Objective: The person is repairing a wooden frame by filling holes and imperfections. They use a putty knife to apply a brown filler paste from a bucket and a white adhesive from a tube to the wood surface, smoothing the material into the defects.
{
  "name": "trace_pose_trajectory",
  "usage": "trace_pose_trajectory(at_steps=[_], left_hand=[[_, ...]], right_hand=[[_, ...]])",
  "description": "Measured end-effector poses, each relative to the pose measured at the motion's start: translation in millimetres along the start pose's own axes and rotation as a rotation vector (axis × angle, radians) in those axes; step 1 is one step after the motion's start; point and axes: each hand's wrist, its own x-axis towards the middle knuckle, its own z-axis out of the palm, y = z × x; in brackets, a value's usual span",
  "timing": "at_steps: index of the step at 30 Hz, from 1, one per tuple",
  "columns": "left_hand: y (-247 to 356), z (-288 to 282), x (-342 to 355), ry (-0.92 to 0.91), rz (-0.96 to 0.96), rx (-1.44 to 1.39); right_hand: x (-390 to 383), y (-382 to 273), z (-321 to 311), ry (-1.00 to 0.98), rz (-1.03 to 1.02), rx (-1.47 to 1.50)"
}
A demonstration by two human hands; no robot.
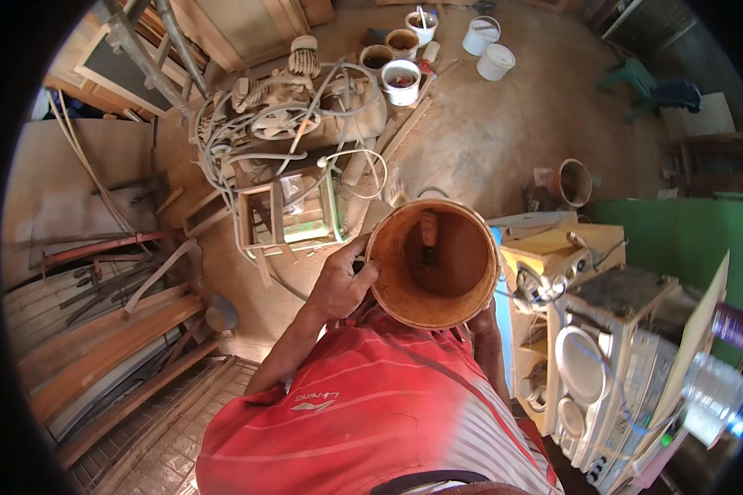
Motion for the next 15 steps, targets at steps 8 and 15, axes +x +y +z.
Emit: trace_pose_trajectory(at_steps=[8,15], left_hand=[[17.2,-6.8,215.2,-0.061,0.01,-0.032],[111.6,-34.5,368.0,-0.043,0.074,-0.023]], right_hand=[[161.6,-48.8,-43.3,-0.043,0.096,0.599],[317.5,-149.7,-85.6,-0.154,-0.075,0.452]])
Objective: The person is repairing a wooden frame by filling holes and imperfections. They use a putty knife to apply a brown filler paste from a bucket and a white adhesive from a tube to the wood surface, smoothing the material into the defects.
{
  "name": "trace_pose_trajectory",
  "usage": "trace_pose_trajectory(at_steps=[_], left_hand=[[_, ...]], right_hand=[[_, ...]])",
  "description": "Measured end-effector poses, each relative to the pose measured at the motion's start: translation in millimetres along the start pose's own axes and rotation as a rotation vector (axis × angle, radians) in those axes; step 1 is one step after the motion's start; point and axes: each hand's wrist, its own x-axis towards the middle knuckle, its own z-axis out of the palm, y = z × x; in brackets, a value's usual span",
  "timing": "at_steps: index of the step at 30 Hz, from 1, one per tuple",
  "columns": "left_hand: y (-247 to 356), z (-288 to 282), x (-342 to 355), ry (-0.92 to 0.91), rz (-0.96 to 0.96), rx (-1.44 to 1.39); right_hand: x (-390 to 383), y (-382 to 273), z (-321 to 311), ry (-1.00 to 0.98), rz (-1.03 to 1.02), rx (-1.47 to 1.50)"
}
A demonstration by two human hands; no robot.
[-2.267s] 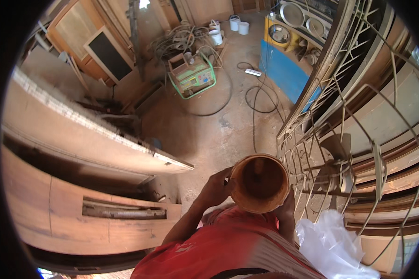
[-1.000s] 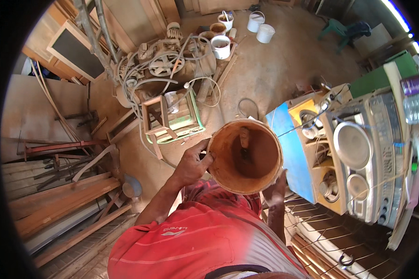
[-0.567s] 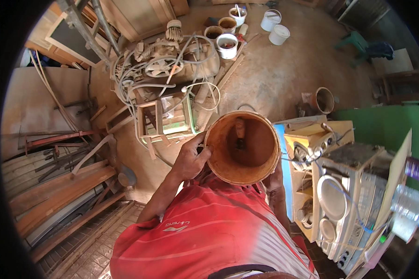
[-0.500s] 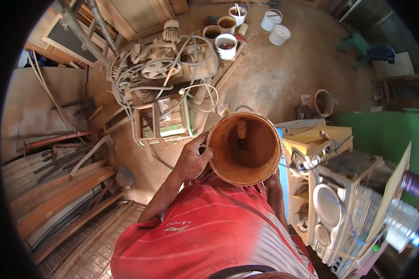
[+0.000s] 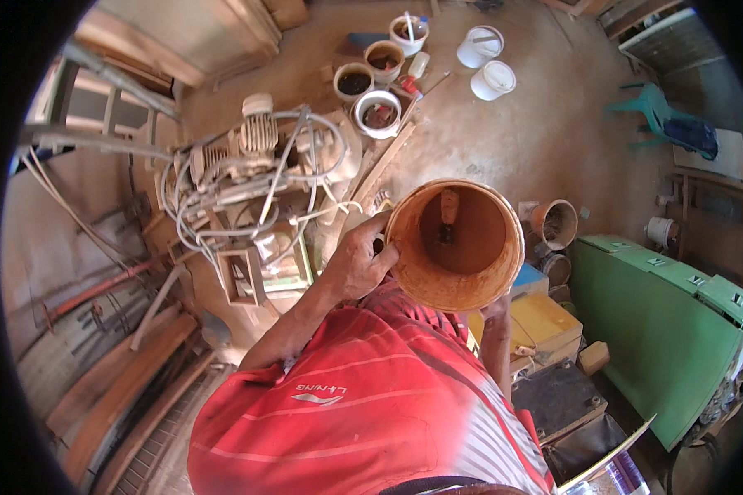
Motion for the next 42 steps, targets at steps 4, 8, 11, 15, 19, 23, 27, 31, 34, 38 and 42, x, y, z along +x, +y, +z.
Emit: trace_pose_trajectory(at_steps=[4,8,11,15,19,23,27,31,34,38,42], left_hand=[[35.0,-13.1,74.5,0.016,-0.06,0.031],[41.7,-21.6,139.8,0.072,-0.098,0.065],[50.1,-14.0,184.1,0.191,-0.065,0.19],[42.5,3.7,250.5,0.42,-0.157,-0.036],[10.1,38.1,295.6,0.552,-0.322,0.158],[-36.5,61.5,327.9,0.674,-0.342,0.216],[-65.5,57.1,364.7,0.712,-0.383,0.247],[-126.2,53.3,418.2,0.719,-0.478,-0.08],[-180.3,73.6,459.2,0.792,-0.605,0.079],[-209.8,83.5,523.1,0.763,-0.753,-0.099],[-289.2,115.0,594.1,0.851,-0.798,-0.084]], right_hand=[[102.4,-74.0,42.0,-0.23,-0.032,0.396],[166.5,-88.6,-5.4,0.349,0.337,-0.266],[258.8,-109.1,-14.1,0.43,0.549,0.18],[356.1,-142.0,-66.4,-0.002,0.437,-0.412],[466.8,-172.3,-121.8,-0.133,0.358,-1.448],[532.7,-239.6,-143.7,-0.141,0.332,-1.465],[570.2,-250.7,-180.7,-0.063,0.391,-1.386],[594.8,-251.1,-190.6,-0.08,0.425,-1.277],[609.4,-231.0,-175.0,-0.282,0.407,-1.377],[645.2,-206.7,-191.4,-0.69,0.192,-1.705],[726.1,-163.5,-224.5,-0.564,0.226,-1.563]])
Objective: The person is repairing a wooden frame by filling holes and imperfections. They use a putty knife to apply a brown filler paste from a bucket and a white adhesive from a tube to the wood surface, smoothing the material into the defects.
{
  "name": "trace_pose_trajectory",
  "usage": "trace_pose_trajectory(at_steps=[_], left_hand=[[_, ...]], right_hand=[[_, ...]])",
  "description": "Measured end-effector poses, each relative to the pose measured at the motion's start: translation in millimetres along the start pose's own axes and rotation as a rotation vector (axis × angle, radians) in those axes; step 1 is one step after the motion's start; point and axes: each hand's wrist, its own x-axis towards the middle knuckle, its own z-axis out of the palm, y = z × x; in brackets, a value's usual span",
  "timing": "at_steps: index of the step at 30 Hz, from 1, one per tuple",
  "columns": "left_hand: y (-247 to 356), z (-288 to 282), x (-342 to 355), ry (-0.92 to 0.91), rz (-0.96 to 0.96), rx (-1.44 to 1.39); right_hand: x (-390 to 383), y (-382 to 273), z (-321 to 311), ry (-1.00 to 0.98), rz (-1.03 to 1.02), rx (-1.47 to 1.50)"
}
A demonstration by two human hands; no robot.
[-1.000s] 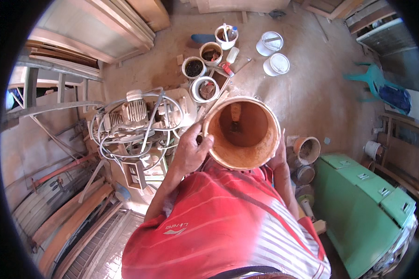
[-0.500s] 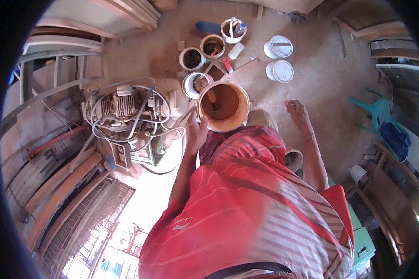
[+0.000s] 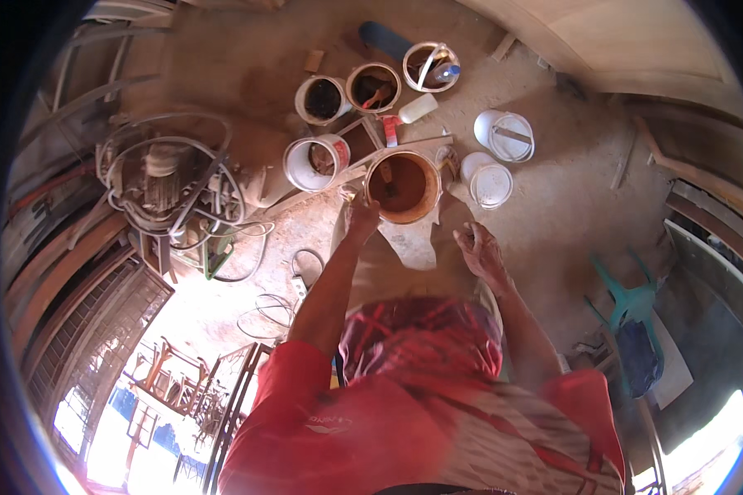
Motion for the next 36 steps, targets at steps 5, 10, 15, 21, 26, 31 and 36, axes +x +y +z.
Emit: trace_pose_trajectory(at_steps=[5,10,15,21,26,31,36], left_hand=[[-41.0,107.3,90.0,-0.035,-0.244,0.025],[4.2,155.1,148.3,-0.027,-0.301,0.061],[-58.7,203.5,192.6,0.044,-0.29,-0.141],[-44.2,192.1,196.1,-0.021,-0.23,-0.131],[-109.3,184.6,148.1,-0.037,-0.263,-0.359],[-74.9,137.7,109.4,-0.031,-0.378,-0.452],[-33.4,91.2,67.0,0.046,-0.274,-0.484]], right_hand=[[64.5,59.6,14.0,-0.006,-0.049,-0.106],[196.0,63.4,35.5,-0.025,0.021,0.035],[376.2,8.5,53.9,-0.067,-0.074,0.162],[530.2,44.5,65.3,-0.017,0.25,0.896],[514.5,-12.7,79.9,-0.268,0.335,1.184],[503.2,11.1,50.9,-0.156,0.321,1.135],[421.6,-53.7,-20.4,-0.184,0.143,0.904]])
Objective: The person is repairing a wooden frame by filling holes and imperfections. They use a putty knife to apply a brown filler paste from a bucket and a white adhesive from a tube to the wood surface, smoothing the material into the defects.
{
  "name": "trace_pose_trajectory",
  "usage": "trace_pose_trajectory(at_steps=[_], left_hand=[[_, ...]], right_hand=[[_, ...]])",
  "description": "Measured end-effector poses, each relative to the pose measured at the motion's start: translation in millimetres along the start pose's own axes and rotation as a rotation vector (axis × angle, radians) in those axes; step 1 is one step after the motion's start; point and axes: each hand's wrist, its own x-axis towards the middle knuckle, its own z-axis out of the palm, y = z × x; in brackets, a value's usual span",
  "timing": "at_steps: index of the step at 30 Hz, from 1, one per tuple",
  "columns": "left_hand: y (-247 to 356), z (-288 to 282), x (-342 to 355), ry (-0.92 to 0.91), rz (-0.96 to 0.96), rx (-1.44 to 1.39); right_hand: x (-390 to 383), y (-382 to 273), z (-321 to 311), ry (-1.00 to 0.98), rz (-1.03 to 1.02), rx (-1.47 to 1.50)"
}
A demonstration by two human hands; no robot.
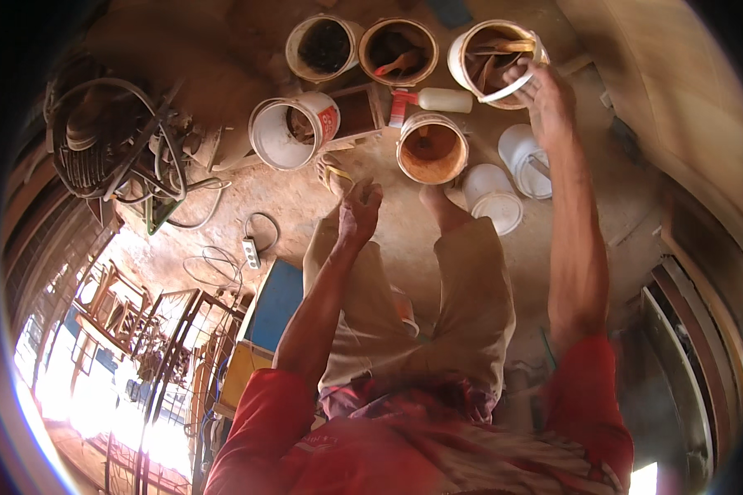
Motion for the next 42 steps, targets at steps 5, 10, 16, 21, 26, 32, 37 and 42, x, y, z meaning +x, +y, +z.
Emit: trace_pose_trajectory(at_steps=[5,10,16,21,26,32,37,42], left_hand=[[192.8,12.1,-103.8,-0.09,0.337,-0.122],[286.7,7.4,-178.8,-0.361,0.38,-0.13],[225.6,-14.3,-262.5,-0.424,0.13,-0.661],[172.6,-61.0,-329.7,-0.322,0.062,-0.725],[134.2,-109.8,-388.3,-0.222,0.056,-0.812],[76.1,-166.5,-419.7,-0.151,0.114,-0.926],[40.9,-199.5,-437.0,-0.18,0.249,-1.003],[28.6,-222.8,-453.7,-0.051,0.334,-0.849]], right_hand=[[-163.4,-60.7,51.0,-0.07,-0.201,-0.661],[-300.8,-87.7,91.1,-0.209,-0.191,-0.494],[-389.5,-84.2,80.4,-0.427,-0.412,-0.881],[-428.6,-84.3,87.2,-0.367,-0.626,-1.101],[-457.8,-47.3,126.5,-0.625,-0.699,-1.042],[-490.7,-16.4,178.7,-0.81,-0.849,-1.211],[-553.5,-34.7,225.1,-0.711,-1.051,-1.223],[-604.8,-59.1,262.2,-0.68,-1.208,-1.082]])
